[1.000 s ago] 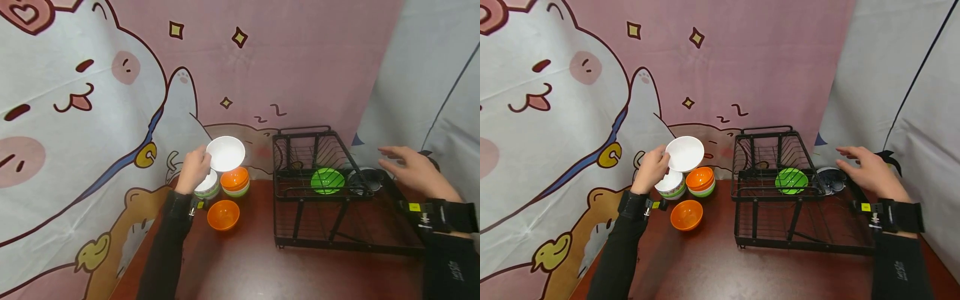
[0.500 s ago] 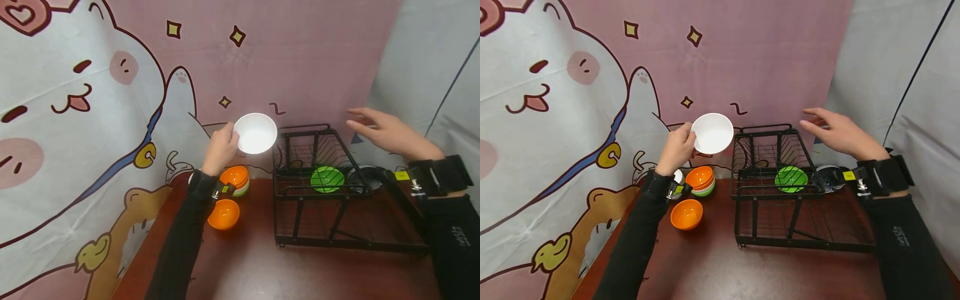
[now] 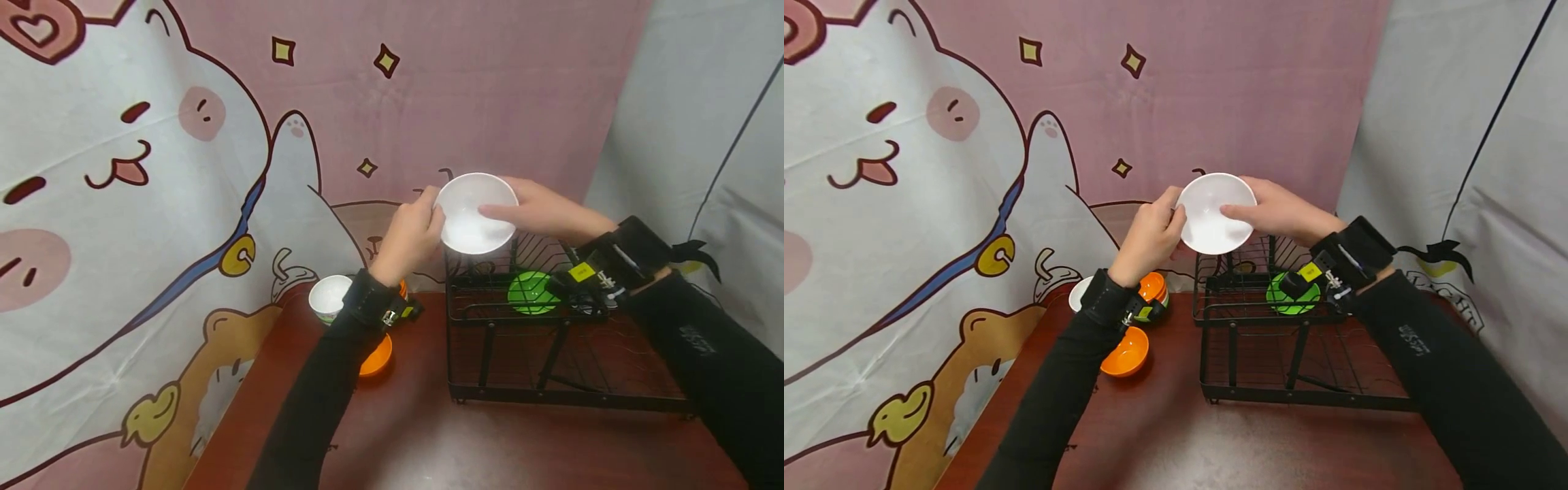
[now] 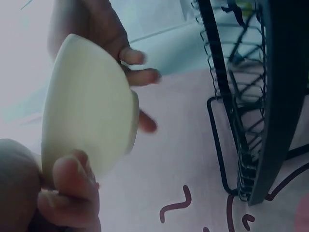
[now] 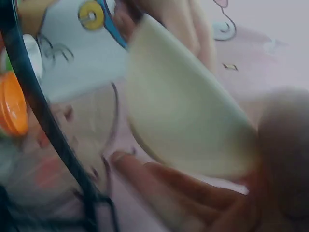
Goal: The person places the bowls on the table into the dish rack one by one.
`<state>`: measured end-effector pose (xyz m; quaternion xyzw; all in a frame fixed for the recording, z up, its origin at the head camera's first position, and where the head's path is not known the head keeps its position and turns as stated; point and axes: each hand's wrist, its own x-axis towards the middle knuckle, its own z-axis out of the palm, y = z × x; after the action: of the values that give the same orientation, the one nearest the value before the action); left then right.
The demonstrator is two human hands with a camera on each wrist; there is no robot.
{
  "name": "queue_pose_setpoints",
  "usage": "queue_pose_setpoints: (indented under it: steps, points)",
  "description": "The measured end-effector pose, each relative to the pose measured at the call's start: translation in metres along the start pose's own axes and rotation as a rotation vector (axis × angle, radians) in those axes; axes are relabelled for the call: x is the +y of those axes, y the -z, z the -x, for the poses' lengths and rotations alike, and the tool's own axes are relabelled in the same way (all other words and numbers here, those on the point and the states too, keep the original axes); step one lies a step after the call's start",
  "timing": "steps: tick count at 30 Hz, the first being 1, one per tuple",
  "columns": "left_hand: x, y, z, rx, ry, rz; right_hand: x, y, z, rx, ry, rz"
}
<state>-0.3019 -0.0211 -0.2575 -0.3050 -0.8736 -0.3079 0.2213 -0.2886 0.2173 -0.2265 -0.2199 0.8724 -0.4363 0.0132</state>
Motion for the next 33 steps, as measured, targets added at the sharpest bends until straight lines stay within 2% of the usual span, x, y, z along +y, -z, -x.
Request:
queue_pose_setpoints:
  steps: [6, 19, 25, 27, 29, 33]
  points:
    - [0.001, -0.003, 0.002, 0.026, 0.003, -0.008, 0.005, -0.011, -0.006, 0.066, 0.008, -0.120]
    - [-0.003, -0.005, 0.006, 0.030, 0.006, -0.004, 0.005, -0.018, -0.007, 0.077, -0.025, -0.093]
    - [-0.006, -0.006, 0.016, -0.040, 0.046, 0.010, 0.009, -0.007, 0.000, 0.089, -0.044, -0.023]
    - [-0.014, -0.004, 0.024, -0.053, 0.062, 0.011, 0.010, 0.001, 0.004, 0.103, -0.047, -0.004]
    - [-0.028, -0.001, 0.037, -0.036, 0.078, 0.018, 0.011, 0.010, 0.010, 0.128, -0.040, 0.000]
    - [-0.072, 0.006, 0.077, 0.051, 0.149, 0.017, 0.020, 0.025, 0.021, 0.190, -0.040, -0.026]
